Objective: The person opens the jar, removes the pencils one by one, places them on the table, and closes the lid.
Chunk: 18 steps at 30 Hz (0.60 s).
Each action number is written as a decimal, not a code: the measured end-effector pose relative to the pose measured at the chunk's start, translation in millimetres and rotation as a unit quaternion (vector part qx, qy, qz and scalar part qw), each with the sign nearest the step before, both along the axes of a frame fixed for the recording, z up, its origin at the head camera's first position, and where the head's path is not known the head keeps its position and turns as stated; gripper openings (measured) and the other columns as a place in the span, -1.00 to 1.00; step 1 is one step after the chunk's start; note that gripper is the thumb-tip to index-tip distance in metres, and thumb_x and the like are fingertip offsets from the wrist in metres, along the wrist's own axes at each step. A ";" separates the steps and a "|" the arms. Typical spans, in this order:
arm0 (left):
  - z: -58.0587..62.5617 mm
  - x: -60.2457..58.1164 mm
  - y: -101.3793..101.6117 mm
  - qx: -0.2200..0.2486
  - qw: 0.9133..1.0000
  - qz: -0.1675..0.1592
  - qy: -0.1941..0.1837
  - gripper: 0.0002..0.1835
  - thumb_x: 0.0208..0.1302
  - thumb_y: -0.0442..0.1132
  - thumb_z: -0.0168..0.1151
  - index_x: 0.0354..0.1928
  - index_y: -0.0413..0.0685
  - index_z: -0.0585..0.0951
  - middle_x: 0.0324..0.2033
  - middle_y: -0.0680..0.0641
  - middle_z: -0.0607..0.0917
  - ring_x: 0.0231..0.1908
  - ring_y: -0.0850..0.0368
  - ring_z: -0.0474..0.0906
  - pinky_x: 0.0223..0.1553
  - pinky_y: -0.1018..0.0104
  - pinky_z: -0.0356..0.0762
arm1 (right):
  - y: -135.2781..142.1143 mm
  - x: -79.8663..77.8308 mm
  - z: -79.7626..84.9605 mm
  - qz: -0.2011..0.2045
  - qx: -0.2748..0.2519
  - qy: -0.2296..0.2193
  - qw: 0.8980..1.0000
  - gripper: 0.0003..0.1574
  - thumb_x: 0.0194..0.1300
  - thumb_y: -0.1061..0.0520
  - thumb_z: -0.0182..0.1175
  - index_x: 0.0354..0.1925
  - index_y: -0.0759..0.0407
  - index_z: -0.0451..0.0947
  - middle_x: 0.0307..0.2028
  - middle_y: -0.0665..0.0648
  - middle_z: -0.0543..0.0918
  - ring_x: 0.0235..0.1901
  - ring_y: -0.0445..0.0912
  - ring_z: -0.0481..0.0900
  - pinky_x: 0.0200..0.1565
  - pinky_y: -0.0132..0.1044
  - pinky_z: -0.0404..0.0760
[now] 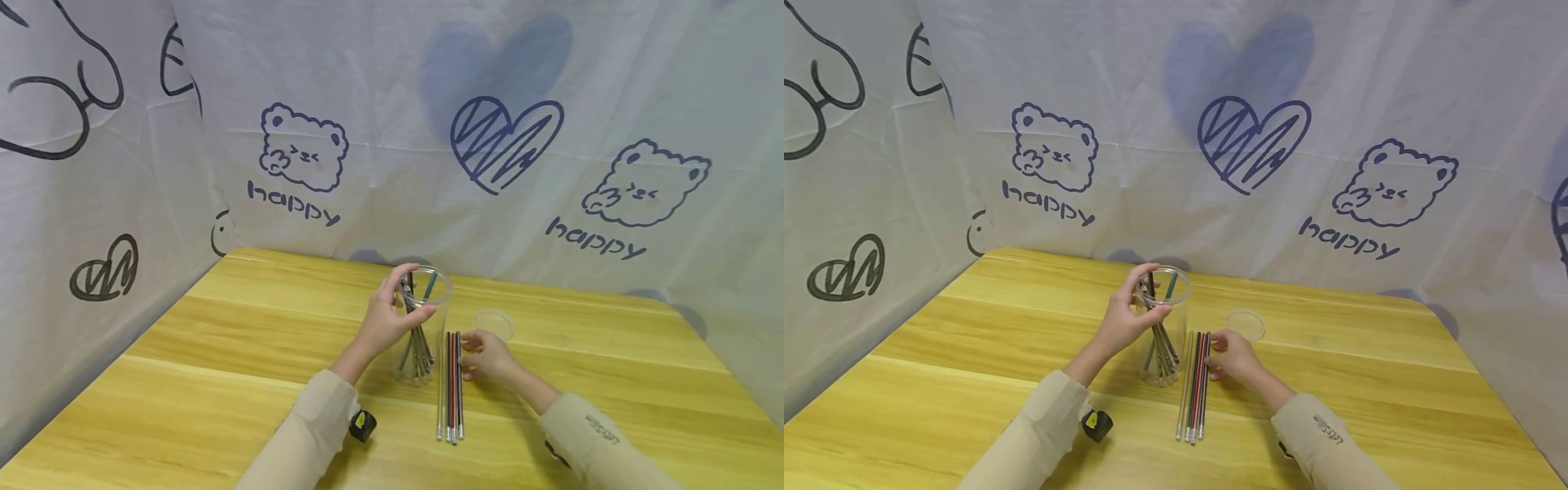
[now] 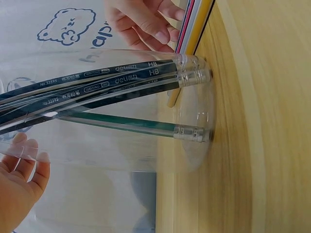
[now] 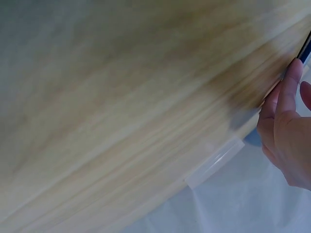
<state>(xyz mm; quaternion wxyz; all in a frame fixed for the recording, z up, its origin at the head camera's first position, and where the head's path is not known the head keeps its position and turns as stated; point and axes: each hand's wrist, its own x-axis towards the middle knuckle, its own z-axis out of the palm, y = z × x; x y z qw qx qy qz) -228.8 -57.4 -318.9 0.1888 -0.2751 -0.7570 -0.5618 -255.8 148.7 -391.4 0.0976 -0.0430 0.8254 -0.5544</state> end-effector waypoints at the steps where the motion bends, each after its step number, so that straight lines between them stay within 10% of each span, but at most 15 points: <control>1: 0.0 0.0 -0.1 0.000 1.000 0.000 -0.001 -0.35 0.00 -0.32 0.28 0.17 -0.27 0.29 -0.14 -0.24 0.44 -0.36 -0.08 0.30 -0.42 0.35 0.24 | 0.0 -0.2 0.0 0.000 -0.001 -0.001 1.000 -0.41 0.02 0.56 0.09 0.06 0.59 0.20 -0.07 0.49 0.33 -0.42 0.03 0.52 -0.44 -0.20 0.58; 18: 0.0 -1.1 -0.3 0.005 1.000 -0.004 0.004 -0.35 0.00 -0.33 0.28 0.17 -0.27 0.28 -0.11 -0.26 0.43 -0.36 -0.03 0.28 -0.40 0.14 0.32 | 4.8 -6.3 53.0 0.027 0.018 0.129 0.991 -0.59 0.25 0.27 0.04 0.00 0.55 0.33 -0.20 0.35 0.52 -0.24 0.09 0.50 -0.32 -0.24 0.55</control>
